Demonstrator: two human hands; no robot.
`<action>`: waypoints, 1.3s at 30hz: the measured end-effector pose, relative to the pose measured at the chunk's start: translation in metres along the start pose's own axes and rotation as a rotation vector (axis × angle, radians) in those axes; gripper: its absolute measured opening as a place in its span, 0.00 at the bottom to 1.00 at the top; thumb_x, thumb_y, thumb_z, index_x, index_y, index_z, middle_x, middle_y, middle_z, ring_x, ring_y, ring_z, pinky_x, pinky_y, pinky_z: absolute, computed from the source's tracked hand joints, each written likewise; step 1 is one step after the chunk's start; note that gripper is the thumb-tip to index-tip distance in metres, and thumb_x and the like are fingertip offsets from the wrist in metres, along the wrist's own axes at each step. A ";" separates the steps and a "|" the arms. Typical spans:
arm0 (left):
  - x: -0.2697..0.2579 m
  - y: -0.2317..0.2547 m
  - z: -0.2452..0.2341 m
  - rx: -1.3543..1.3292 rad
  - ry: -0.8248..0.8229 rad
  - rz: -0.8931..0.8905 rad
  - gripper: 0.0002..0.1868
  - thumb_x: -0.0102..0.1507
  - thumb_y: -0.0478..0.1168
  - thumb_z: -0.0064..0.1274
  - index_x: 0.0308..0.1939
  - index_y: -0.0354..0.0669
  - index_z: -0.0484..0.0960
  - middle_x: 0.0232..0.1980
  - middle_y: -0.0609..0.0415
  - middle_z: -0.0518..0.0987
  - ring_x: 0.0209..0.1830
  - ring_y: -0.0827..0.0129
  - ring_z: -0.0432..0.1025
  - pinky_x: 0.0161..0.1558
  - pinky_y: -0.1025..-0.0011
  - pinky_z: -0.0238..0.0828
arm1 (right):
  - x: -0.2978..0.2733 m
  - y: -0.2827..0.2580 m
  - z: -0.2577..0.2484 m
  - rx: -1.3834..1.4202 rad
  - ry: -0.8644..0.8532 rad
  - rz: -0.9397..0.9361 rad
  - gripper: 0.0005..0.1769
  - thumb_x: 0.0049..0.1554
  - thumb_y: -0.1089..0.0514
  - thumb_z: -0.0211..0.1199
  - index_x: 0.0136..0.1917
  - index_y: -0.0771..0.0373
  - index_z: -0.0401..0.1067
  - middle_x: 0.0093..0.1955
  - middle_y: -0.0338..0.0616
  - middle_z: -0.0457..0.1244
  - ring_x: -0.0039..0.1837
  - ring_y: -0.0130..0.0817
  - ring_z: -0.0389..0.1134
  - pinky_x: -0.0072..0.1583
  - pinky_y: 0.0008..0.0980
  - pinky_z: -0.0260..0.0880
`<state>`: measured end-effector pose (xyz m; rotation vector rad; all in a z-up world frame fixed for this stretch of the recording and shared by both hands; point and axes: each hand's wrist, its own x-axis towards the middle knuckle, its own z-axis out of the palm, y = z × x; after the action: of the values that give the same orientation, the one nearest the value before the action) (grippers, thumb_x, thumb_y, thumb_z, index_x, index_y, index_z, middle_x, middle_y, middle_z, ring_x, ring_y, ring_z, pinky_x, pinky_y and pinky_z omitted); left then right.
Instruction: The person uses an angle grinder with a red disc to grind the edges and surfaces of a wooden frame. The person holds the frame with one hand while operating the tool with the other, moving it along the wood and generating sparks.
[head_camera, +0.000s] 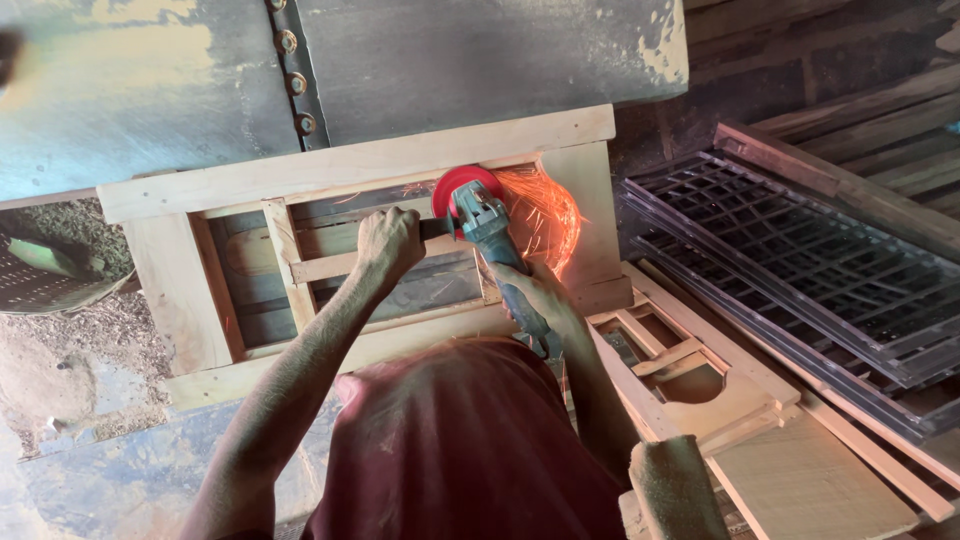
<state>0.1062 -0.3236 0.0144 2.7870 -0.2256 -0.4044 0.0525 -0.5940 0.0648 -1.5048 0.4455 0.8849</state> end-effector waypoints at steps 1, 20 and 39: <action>0.000 0.000 -0.001 0.005 -0.016 -0.007 0.07 0.59 0.38 0.53 0.34 0.38 0.84 0.33 0.40 0.83 0.34 0.46 0.80 0.37 0.53 0.77 | 0.000 -0.002 0.000 -0.017 0.006 0.003 0.25 0.53 0.39 0.69 0.45 0.65 0.74 0.30 0.42 0.65 0.29 0.29 0.67 0.32 0.30 0.68; 0.015 0.014 0.003 -0.026 0.049 0.033 0.06 0.57 0.38 0.53 0.31 0.41 0.85 0.32 0.38 0.83 0.33 0.45 0.80 0.35 0.52 0.77 | 0.000 -0.006 -0.017 -0.023 0.049 0.062 0.23 0.54 0.40 0.69 0.43 0.64 0.74 0.30 0.42 0.65 0.29 0.30 0.67 0.32 0.31 0.66; -0.004 0.000 -0.007 -0.049 -0.006 -0.024 0.07 0.58 0.36 0.51 0.31 0.40 0.84 0.32 0.40 0.83 0.32 0.47 0.80 0.37 0.54 0.78 | -0.004 -0.031 0.002 -0.154 0.038 0.064 0.27 0.51 0.37 0.70 0.38 0.65 0.74 0.29 0.43 0.66 0.28 0.31 0.68 0.32 0.30 0.68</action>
<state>0.1045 -0.3208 0.0220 2.7432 -0.1820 -0.4185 0.0720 -0.5881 0.0887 -1.6583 0.4644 0.9596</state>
